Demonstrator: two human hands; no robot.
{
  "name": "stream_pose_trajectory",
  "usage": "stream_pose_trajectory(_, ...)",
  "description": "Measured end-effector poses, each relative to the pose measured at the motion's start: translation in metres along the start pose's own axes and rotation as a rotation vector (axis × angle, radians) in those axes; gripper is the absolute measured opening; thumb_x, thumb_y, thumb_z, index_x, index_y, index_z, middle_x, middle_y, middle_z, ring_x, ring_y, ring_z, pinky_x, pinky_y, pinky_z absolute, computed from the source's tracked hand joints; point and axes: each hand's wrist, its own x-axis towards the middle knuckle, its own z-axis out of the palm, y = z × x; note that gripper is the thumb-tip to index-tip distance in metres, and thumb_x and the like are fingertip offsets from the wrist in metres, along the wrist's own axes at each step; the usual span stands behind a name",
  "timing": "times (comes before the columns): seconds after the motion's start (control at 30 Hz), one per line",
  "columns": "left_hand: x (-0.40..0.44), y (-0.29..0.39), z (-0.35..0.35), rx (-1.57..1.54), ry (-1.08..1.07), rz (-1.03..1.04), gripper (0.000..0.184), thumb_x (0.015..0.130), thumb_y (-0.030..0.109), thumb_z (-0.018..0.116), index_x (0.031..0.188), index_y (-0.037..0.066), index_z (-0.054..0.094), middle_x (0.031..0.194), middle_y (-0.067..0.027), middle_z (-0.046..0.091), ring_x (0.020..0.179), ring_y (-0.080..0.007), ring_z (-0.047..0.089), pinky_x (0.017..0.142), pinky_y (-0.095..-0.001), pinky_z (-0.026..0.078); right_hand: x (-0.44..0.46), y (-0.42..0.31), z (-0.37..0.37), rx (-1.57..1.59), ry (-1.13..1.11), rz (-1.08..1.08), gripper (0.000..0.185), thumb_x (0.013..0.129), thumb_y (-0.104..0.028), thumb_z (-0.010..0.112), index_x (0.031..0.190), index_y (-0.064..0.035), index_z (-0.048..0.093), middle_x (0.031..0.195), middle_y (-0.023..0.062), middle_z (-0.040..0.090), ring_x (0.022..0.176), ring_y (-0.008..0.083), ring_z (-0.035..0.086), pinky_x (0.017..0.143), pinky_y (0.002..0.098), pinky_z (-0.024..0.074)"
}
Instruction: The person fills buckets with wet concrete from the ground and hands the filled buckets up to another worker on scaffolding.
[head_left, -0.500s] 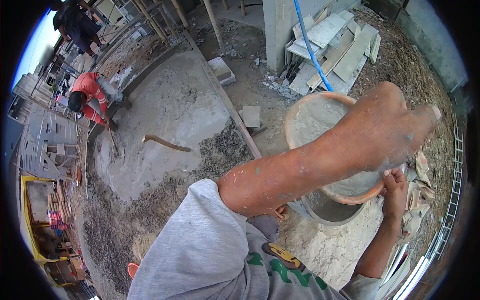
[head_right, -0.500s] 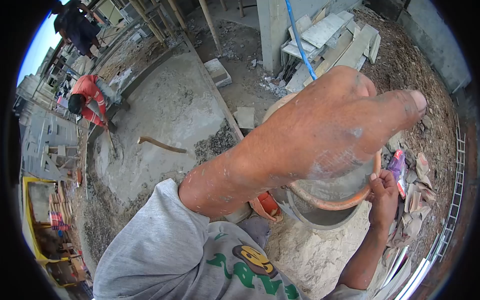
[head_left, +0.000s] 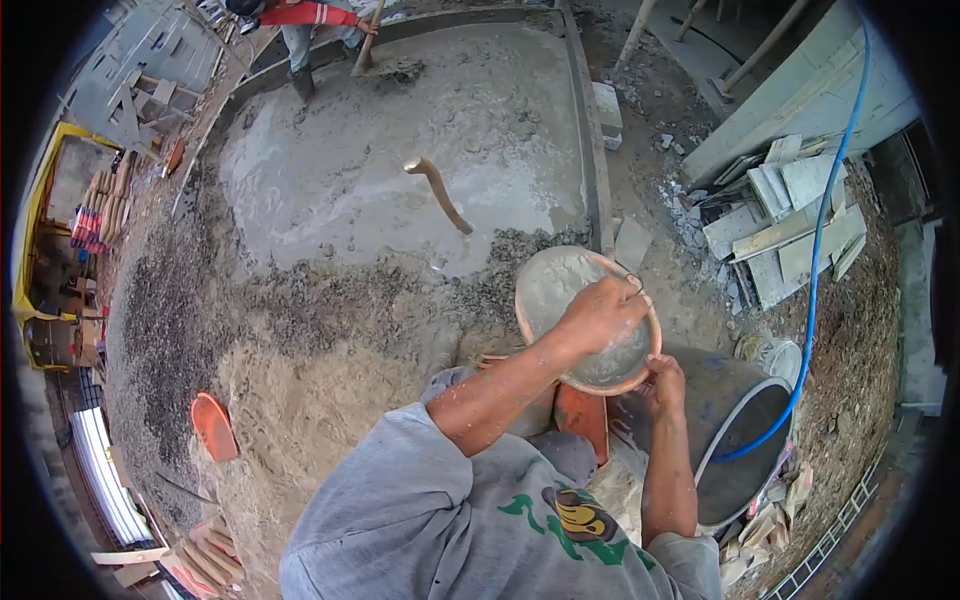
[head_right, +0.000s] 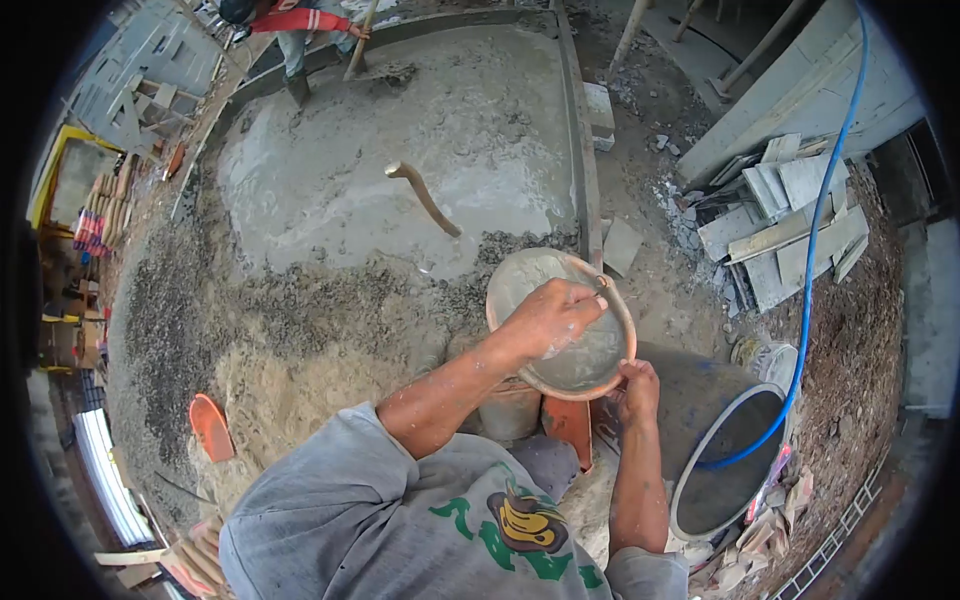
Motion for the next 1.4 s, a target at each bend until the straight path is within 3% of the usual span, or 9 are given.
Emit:
stream_pose_trajectory(0.23,0.017,-0.193,-0.208,-0.028,0.407,-0.321,0.028,0.084,0.029,0.054,0.085,0.004,0.066,0.062,-0.0162,0.057,0.057,-0.0264,0.055,0.059,-0.0363,0.043,0.09,0.071,0.279,-0.305,-0.018,0.188,0.007,0.085,-0.009,0.056,0.083,-0.0035,0.052,0.066,0.0068,0.054,0.049,0.0176,0.053,0.042,0.0312,0.0484)
stream_pose_trajectory(0.53,-0.033,-0.325,-0.384,-0.324,1.057,-0.456,0.026,0.087,0.029,0.054,0.084,0.006,0.066,0.058,-0.0034,0.052,0.056,-0.0139,0.049,0.057,-0.0318,0.041,0.095,0.109,0.552,-0.629,-0.176,0.022,0.013,0.083,-0.005,0.058,0.073,0.0007,0.053,0.061,0.0079,0.053,0.046,0.0171,0.053,0.037,0.0289,0.0459)
stream_pose_trajectory(0.6,-0.038,-0.345,-0.407,-0.469,1.152,-0.41,0.025,0.089,0.03,0.054,0.082,0.008,0.063,0.062,0.0006,0.05,0.06,-0.0104,0.045,0.059,-0.0292,0.038,0.084,0.106,0.599,-0.678,-0.249,-0.11,0.008,0.083,-0.004,0.056,0.077,0.0004,0.052,0.062,0.0085,0.054,0.046,0.0166,0.053,0.038,0.028,0.0461)
stream_pose_trajectory(0.73,-0.06,-0.407,-0.457,-0.843,1.361,-0.155,0.025,0.091,0.035,0.051,0.081,0.013,0.056,0.066,0.0058,0.045,0.07,-0.0084,0.047,0.065,-0.031,0.037,0.075,0.119,0.667,-0.963,-0.334,-0.564,0.009,0.073,-0.002,0.057,0.076,-0.0007,0.049,0.07,0.0181,0.058,0.065,0.0322,0.06,0.06,0.0417,0.0486)
stream_pose_trajectory(0.83,-0.078,-0.438,-0.482,-1.012,1.405,-0.227,0.026,0.092,0.039,0.049,0.082,0.015,0.052,0.065,0.0053,0.043,0.074,-0.0115,0.052,0.068,-0.0367,0.038,0.007,0.092,0.703,-1.071,-0.458,-0.771,0.007,0.073,-0.002,0.054,0.078,0.0,0.05,0.073,0.0236,0.058,0.073,0.039,0.06,0.069,0.0449,0.0457)
stream_pose_trajectory(1.0,-0.086,-0.392,-0.471,-1.313,1.358,-0.051,0.027,0.092,0.043,0.046,0.091,0.016,0.049,0.065,0.0039,0.043,0.077,-0.0155,0.053,0.073,-0.0441,0.041,-0.038,0.065,0.724,-1.023,-0.687,-1.142,0.008,0.075,-0.002,0.056,0.081,0.0003,0.051,0.078,0.0219,0.058,0.074,0.0396,0.058,0.065,0.0455,0.045)
stream_pose_trajectory(1.23,-0.05,-0.27,-0.407,-1.438,1.124,0.254,0.029,0.093,0.044,0.045,0.095,0.015,0.048,0.067,0.0033,0.042,0.079,-0.0153,0.052,0.08,-0.0441,0.04,-0.069,-0.062,0.637,-0.913,-0.593,-1.456,0.009,0.076,-0.002,0.058,0.08,0.0007,0.051,0.075,0.0199,0.057,0.068,0.0366,0.056,0.062,0.0417,0.0448)
stream_pose_trajectory(1.3,-0.037,-0.223,-0.387,-1.399,1.01,0.3,0.028,0.093,0.043,0.045,0.092,0.014,0.049,0.067,0.0031,0.043,0.079,-0.0152,0.053,0.081,-0.0438,0.041,-0.075,-0.111,0.579,-0.893,-0.493,-1.375,0.009,0.077,-0.002,0.059,0.079,-0.0002,0.05,0.071,0.0163,0.055,0.063,0.0322,0.054,0.057,0.0418,0.0437)
stream_pose_trajectory(1.4,-0.01,-0.142,-0.34,-1.257,0.784,0.335,0.027,0.095,0.038,0.045,0.087,0.013,0.051,0.066,0.0029,0.045,0.079,-0.0152,0.055,0.081,-0.0425,0.044,-0.074,-0.169,0.459,-0.601,-0.269,-1.065,0.01,0.08,-0.007,0.062,0.081,-0.002,0.053,0.065,0.0044,0.052,0.056,0.0137,0.048,0.053,0.0277,0.0409)
